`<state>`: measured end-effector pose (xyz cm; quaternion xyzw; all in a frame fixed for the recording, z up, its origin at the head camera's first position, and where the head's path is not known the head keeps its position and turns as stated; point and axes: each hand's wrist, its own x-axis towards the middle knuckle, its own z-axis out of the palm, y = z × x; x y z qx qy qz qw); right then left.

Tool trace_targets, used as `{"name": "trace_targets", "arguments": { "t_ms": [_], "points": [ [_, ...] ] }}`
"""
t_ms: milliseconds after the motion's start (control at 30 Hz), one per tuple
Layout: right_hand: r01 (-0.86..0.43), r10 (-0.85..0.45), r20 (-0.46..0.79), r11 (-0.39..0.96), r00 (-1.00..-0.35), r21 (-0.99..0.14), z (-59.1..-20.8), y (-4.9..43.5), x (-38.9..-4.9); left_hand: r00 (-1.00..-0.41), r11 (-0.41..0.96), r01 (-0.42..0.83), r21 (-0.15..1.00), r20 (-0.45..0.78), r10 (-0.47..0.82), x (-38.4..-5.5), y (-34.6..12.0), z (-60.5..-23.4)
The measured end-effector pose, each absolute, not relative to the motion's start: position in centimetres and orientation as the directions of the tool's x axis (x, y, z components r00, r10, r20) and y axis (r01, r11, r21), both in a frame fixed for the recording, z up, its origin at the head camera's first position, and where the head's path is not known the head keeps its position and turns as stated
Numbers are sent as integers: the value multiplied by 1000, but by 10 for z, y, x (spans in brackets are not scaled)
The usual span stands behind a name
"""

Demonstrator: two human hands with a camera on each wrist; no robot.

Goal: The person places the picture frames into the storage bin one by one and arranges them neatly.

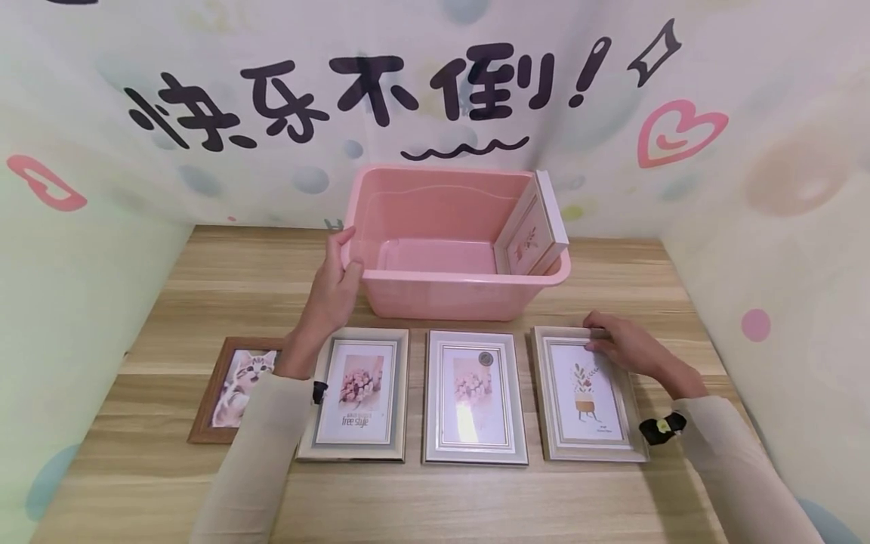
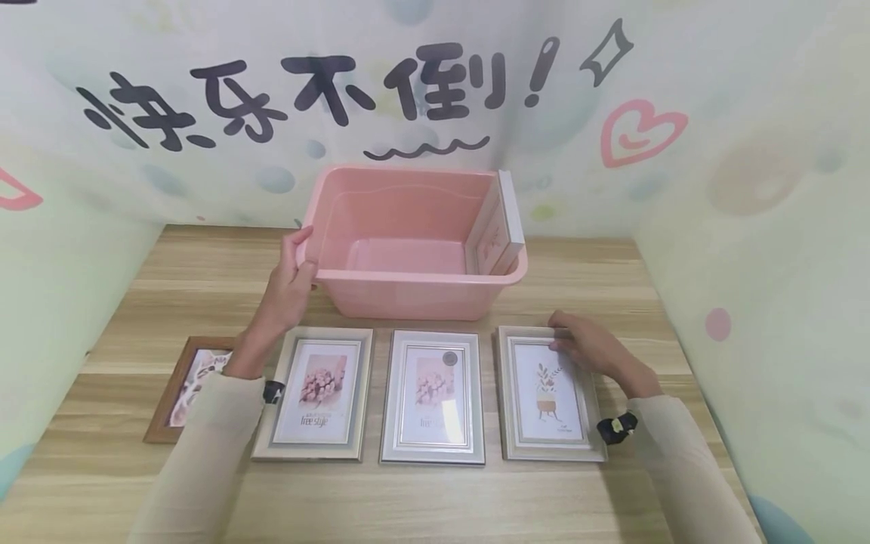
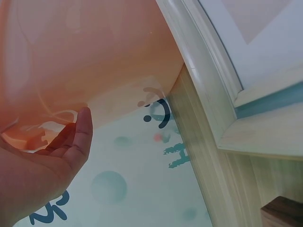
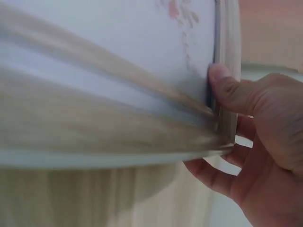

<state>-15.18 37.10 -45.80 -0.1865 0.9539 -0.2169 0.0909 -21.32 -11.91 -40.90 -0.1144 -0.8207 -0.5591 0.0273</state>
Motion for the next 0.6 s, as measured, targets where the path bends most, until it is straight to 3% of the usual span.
{"name": "trace_targets", "arguments": {
  "t_ms": [367,600],
  "points": [
    [-292,-381,-26,751,-924,-593,-409,405,-152,-972,345,219,913,173,157,-213,-118,-410],
    [-298,-347,34,745,-937,-597,-377,415,-146,-972,345,220,912,176,156,-213,-119,-408]
  ]
}}
